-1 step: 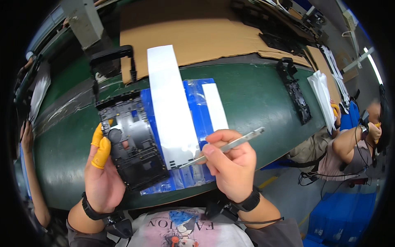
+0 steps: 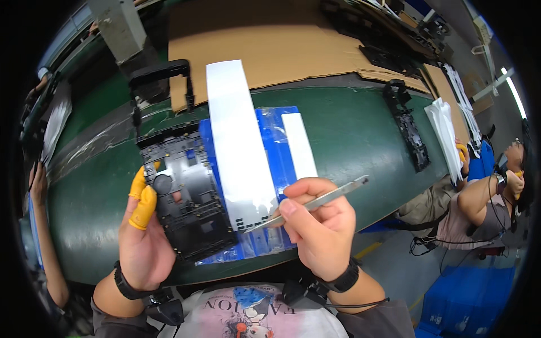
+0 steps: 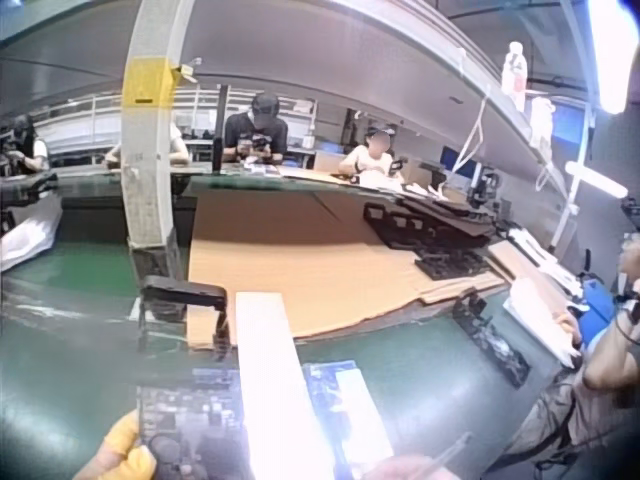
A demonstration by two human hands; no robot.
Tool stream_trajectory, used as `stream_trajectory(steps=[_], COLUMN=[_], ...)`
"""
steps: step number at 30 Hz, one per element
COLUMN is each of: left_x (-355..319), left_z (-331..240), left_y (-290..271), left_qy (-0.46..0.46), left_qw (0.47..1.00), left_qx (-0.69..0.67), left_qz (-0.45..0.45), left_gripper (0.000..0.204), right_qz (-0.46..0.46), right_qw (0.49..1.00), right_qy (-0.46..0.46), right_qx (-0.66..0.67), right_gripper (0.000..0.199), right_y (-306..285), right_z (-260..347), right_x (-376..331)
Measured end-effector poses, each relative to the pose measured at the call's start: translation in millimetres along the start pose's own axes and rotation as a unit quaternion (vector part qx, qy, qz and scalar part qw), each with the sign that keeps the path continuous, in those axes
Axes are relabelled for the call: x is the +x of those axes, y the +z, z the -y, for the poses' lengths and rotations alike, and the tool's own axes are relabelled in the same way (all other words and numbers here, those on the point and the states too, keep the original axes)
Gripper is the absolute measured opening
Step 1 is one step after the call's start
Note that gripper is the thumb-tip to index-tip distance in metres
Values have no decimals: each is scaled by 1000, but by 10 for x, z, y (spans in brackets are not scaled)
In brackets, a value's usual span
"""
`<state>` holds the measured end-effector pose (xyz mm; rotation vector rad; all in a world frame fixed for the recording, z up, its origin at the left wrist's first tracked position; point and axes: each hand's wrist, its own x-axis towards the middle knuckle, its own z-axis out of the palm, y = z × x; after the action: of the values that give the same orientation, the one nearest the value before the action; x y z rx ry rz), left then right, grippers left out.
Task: Assembling plastic internal components and applying labels to electronic device casings.
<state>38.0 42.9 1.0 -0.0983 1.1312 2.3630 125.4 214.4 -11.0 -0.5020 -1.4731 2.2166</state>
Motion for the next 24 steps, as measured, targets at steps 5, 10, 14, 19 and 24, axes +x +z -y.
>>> stream_trajectory(steps=[5,10,14,19,24], left_x=[-35,-42,-58,-71,-72], left_z=[-16,-10,-18,-8,2], left_y=[-39,-79,-89,-58,-56], left_qy=[-34,-53,-41,-27,-20], left_qw=[997,995,994,998,998], left_qx=[-46,-58,-66,-37,-32], left_qz=[48,58,71,46,49], left_gripper=[42,41,42,45,46], right_qz=[98,126,114,115,125], right_qw=[994,992,992,993,992], right_qy=[-29,0,-5,3,-7], right_qx=[27,23,45,40,23], right_gripper=[19,23,22,23,23], right_y=[327,496,501,508,504], right_z=[58,-40,-86,-86,-85], right_x=[-88,-37,-23,-26,-23])
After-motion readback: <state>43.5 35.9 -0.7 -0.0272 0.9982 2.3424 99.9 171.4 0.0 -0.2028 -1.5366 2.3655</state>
